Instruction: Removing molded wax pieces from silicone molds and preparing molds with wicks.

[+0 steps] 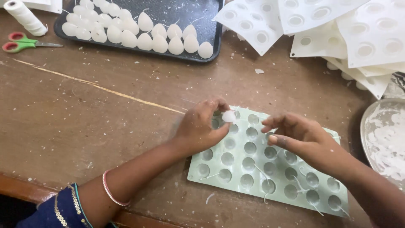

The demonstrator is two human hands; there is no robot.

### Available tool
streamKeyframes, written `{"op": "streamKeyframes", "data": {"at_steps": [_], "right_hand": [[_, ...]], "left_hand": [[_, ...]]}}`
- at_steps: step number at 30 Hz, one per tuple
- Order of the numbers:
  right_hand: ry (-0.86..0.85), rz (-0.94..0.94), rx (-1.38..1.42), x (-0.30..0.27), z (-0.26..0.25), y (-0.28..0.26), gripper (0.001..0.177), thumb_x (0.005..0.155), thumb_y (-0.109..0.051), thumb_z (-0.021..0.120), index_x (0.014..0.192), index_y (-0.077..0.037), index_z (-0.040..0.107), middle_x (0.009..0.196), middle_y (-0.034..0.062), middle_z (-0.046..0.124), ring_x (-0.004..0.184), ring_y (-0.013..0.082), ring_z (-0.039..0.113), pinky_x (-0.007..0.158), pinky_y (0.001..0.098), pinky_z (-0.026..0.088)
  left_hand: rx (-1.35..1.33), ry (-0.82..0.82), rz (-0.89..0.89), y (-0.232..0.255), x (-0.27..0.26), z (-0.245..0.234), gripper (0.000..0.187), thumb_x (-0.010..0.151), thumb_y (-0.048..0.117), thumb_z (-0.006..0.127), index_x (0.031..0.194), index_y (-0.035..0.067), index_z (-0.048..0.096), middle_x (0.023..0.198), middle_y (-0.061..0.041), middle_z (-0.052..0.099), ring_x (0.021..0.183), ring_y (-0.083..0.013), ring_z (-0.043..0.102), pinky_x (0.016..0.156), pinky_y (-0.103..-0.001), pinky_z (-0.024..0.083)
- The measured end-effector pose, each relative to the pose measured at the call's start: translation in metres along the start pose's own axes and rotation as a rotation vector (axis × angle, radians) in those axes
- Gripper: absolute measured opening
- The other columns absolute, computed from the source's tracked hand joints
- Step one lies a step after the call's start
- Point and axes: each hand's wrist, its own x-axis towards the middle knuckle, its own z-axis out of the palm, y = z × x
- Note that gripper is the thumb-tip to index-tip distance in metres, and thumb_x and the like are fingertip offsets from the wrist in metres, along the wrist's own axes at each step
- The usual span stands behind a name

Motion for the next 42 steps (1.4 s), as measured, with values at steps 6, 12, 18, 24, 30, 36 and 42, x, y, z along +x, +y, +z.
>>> {"op": "streamKeyframes", "data": {"at_steps": [6, 12, 18, 24, 30, 36, 42], "right_hand": [[0.232, 0.211, -0.098, -0.041, -0.029, 0.056, 0.031, 0.09, -0.019, 0.069, 0.117, -0.005, 0.073, 0.103, 0.0086, 0.078, 0.095, 0.0172, 0.072, 0.084, 0.0355, 0.06], [0.327, 0.121, -0.05, -0.066, -0.044, 0.103, 0.028, 0.093, -0.012, 0.065, 0.118, -0.003, 0.074, 0.098, 0.0101, 0.076, 0.09, 0.0162, 0.07, 0.081, 0.0316, 0.056], [0.332, 0.077, -0.012, -0.058, -0.037, 0.106, 0.027, 0.091, -0.011, 0.066, 0.114, -0.001, 0.075, 0.102, 0.0094, 0.077, 0.096, 0.014, 0.069, 0.082, 0.03, 0.054], [0.332, -0.044, -0.027, -0.067, -0.032, 0.107, 0.026, 0.09, -0.015, 0.067, 0.111, -0.001, 0.074, 0.106, 0.0092, 0.074, 0.099, 0.0154, 0.069, 0.085, 0.0332, 0.056], [0.321, -0.187, -0.487, -0.071, -0.014, 0.072, 0.023, 0.088, -0.021, 0.071, 0.105, -0.005, 0.074, 0.105, 0.0068, 0.07, 0.098, 0.0163, 0.069, 0.084, 0.0329, 0.058], [0.318, -0.186, -0.454, -0.072, -0.012, 0.078, 0.038, 0.085, -0.015, 0.07, 0.122, -0.006, 0.065, 0.102, 0.0073, 0.07, 0.094, 0.016, 0.071, 0.082, 0.0326, 0.058], [0.329, -0.227, -0.408, -0.072, -0.011, 0.083, 0.05, 0.084, -0.012, 0.069, 0.133, -0.006, 0.059, 0.101, 0.0077, 0.07, 0.089, 0.0159, 0.07, 0.077, 0.0319, 0.058]], "left_hand": [[-0.052, 0.027, -0.066, -0.009, 0.001, -0.002, 0.031, 0.086, 0.017, 0.075, 0.113, 0.007, 0.062, 0.102, -0.01, 0.074, 0.096, -0.0248, 0.073, 0.083, -0.037, 0.057], [-0.045, 0.118, -0.074, -0.034, 0.011, -0.008, 0.032, 0.088, 0.014, 0.077, 0.114, 0.007, 0.06, 0.104, -0.009, 0.073, 0.097, -0.0224, 0.074, 0.084, -0.035, 0.058], [-0.145, 0.282, -0.273, -0.073, 0.023, -0.024, 0.032, 0.089, 0.011, 0.074, 0.116, 0.007, 0.059, 0.102, -0.005, 0.074, 0.095, -0.0157, 0.073, 0.085, -0.03, 0.058], [-0.127, 0.233, -0.342, -0.073, 0.024, -0.029, 0.028, 0.089, 0.013, 0.075, 0.114, 0.006, 0.066, 0.105, -0.004, 0.076, 0.097, -0.0128, 0.073, 0.086, -0.028, 0.058], [0.069, 0.227, -0.361, -0.074, 0.025, -0.038, 0.029, 0.086, 0.02, 0.077, 0.112, 0.007, 0.074, 0.105, -0.006, 0.076, 0.098, -0.0178, 0.072, 0.085, -0.031, 0.057], [0.455, 0.215, -0.232, -0.085, 0.02, -0.042, 0.031, 0.083, 0.026, 0.08, 0.107, 0.007, 0.079, 0.105, -0.011, 0.071, 0.107, -0.031, 0.06, 0.092, -0.043, 0.049], [0.585, 0.211, -0.228, -0.084, 0.018, -0.042, 0.035, 0.083, 0.035, 0.08, 0.104, 0.007, 0.078, 0.107, -0.012, 0.068, 0.112, -0.0342, 0.055, 0.097, -0.048, 0.043]]}}
